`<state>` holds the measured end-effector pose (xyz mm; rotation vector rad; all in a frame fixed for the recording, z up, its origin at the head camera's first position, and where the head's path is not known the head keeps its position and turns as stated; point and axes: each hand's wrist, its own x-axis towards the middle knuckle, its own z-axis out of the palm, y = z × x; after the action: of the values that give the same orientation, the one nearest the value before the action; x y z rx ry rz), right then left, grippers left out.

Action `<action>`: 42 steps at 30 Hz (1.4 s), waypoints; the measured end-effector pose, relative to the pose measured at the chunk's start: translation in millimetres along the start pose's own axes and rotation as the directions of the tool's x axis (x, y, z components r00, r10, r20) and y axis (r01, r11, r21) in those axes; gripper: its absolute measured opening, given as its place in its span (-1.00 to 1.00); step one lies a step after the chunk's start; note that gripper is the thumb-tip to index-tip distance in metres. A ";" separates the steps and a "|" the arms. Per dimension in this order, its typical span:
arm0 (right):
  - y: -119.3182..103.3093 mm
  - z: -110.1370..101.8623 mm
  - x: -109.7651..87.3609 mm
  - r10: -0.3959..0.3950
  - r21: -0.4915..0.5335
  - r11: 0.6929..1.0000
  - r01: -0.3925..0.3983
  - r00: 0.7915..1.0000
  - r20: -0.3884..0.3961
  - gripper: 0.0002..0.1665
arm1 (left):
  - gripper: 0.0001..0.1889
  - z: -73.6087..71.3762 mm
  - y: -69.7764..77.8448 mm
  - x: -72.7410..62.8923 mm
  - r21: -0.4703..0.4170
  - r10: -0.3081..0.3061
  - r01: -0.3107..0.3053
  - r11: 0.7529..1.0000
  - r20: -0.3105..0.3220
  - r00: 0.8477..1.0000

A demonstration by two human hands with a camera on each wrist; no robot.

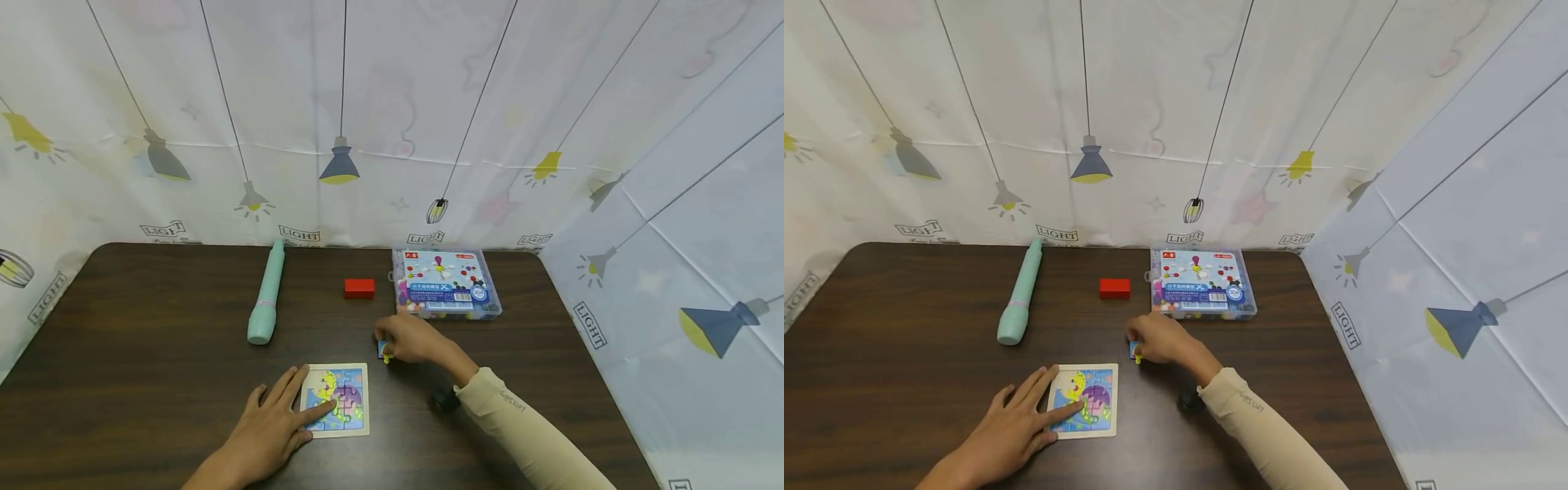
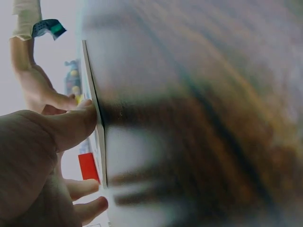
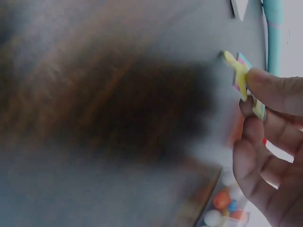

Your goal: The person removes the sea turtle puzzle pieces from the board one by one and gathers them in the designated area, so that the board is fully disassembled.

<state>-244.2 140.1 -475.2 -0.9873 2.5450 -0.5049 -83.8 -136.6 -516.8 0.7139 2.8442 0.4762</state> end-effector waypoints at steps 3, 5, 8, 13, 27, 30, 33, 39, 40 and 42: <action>-0.2 4.5 -0.7 0.041 -0.039 0.998 -0.042 0.998 -0.036 -0.88 | -0.45 0.2 0.7 0.2 -0.002 0.005 -0.005 1.000 -0.006 1.000; -0.1 7.0 -1.0 0.053 -0.062 0.997 -0.056 0.997 -0.053 -0.87 | -0.45 -0.2 1.1 0.4 -0.006 0.000 0.000 1.000 0.003 1.000; 1.0 10.5 -1.4 0.064 -0.071 0.995 -0.068 0.996 -0.061 -0.87 | -0.45 -1.0 1.5 0.5 -0.016 -0.010 0.010 1.000 0.020 1.000; 1.2 14.8 -3.1 0.063 -0.083 0.994 -0.069 0.995 -0.074 -0.84 | -0.45 -1.9 1.9 0.6 -0.028 -0.021 0.022 0.999 0.031 0.999; -43.8 32.1 20.3 -0.312 -0.234 0.910 0.341 0.938 0.151 -0.49 | -0.44 -1.2 -1.0 1.0 -0.049 -0.014 0.017 0.999 0.063 0.998; -45.0 35.2 22.8 -0.323 -0.263 0.897 0.355 0.933 0.157 -0.52 | -0.43 -0.3 -0.6 1.5 -0.054 -0.016 0.020 0.998 0.068 0.998; -47.5 35.5 24.1 -0.335 -0.291 0.881 0.373 0.926 0.171 -0.54 | -0.44 -0.6 -0.3 1.0 -0.057 -0.019 0.024 0.998 0.074 0.997; -56.5 32.4 26.1 -0.309 -0.312 0.880 0.357 0.931 0.193 -0.57 | -0.44 -1.5 1.3 1.6 -0.054 -0.036 0.041 0.998 0.090 0.995; -57.7 31.9 26.9 -0.306 -0.315 0.880 0.356 0.932 0.196 -0.57 | -0.43 -1.8 1.6 1.9 -0.052 -0.040 0.045 0.998 0.094 0.995; -60.4 30.9 28.3 -0.302 -0.328 0.875 0.356 0.931 0.205 -0.57 | -0.43 -2.4 2.2 2.2 -0.051 -0.046 0.052 0.997 0.101 0.994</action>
<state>-215.6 72.7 -480.6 -1.5474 2.3880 -0.0376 -85.3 -134.4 -514.0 0.6379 2.7378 0.4931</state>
